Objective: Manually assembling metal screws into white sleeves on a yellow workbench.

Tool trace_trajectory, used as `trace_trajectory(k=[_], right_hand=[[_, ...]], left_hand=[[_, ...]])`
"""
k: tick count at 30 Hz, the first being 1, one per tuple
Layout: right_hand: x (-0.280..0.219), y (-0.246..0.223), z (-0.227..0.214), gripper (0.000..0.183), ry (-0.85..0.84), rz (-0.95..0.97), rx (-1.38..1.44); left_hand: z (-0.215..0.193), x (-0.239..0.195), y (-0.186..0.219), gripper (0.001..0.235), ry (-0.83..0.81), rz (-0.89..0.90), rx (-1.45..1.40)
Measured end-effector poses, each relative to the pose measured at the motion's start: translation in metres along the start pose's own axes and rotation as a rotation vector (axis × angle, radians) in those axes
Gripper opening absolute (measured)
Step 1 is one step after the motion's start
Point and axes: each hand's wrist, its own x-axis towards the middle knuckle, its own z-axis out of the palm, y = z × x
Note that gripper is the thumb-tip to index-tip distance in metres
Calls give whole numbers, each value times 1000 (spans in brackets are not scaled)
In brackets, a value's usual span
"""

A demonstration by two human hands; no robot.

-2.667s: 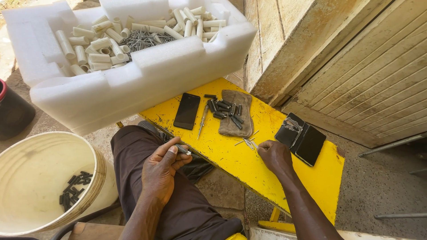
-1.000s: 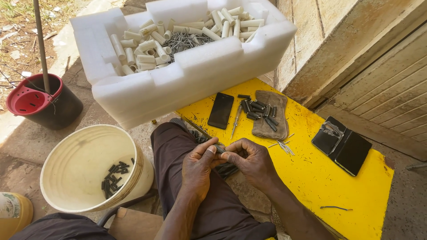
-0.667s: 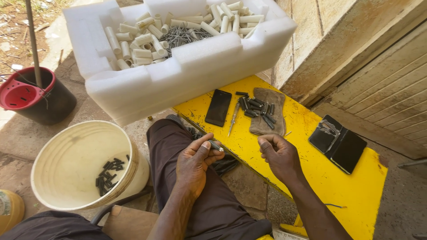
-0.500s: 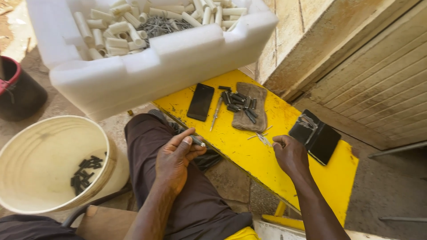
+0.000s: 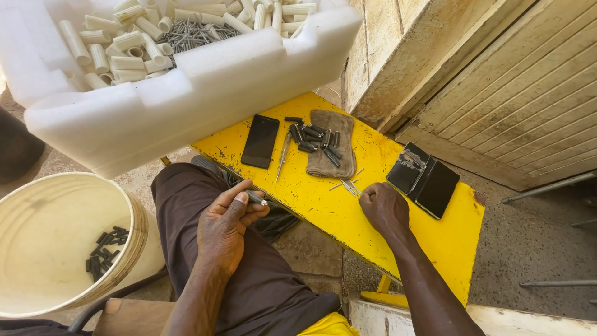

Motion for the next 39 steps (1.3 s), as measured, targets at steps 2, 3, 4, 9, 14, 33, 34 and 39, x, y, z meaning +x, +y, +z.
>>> trace_trajectory(k=[2,3,4,9,14,33,34,39], right_hand=[[-4,-6,-1,18,16,2,5],[-6,-11,0,17,36,1,10],[-6,-9,2,17,30,-5,19],[-10,-7,5,10,114,6,-27],[-28,-31,-16,16,80,-47,191],[-88,-175,-22,19,-91,-476,629],[-89,-177,-23,19,-91,-475,628],[-90,-180,-23,18,-102,-487,590]], left_hand=[[3,-1,0,37,0,-1,-8],[4,-2,2,37,-3,2,-18],[4,-2,2,37,5,8,-11],[0,-1,3,37,-1,-2,-97],[0,0,1,37,-11,5,-122],[-10,4,-16,35,-55,115,-25],[-9,3,-13,35,-55,114,-25],[-8,2,-11,35,-40,125,-7]])
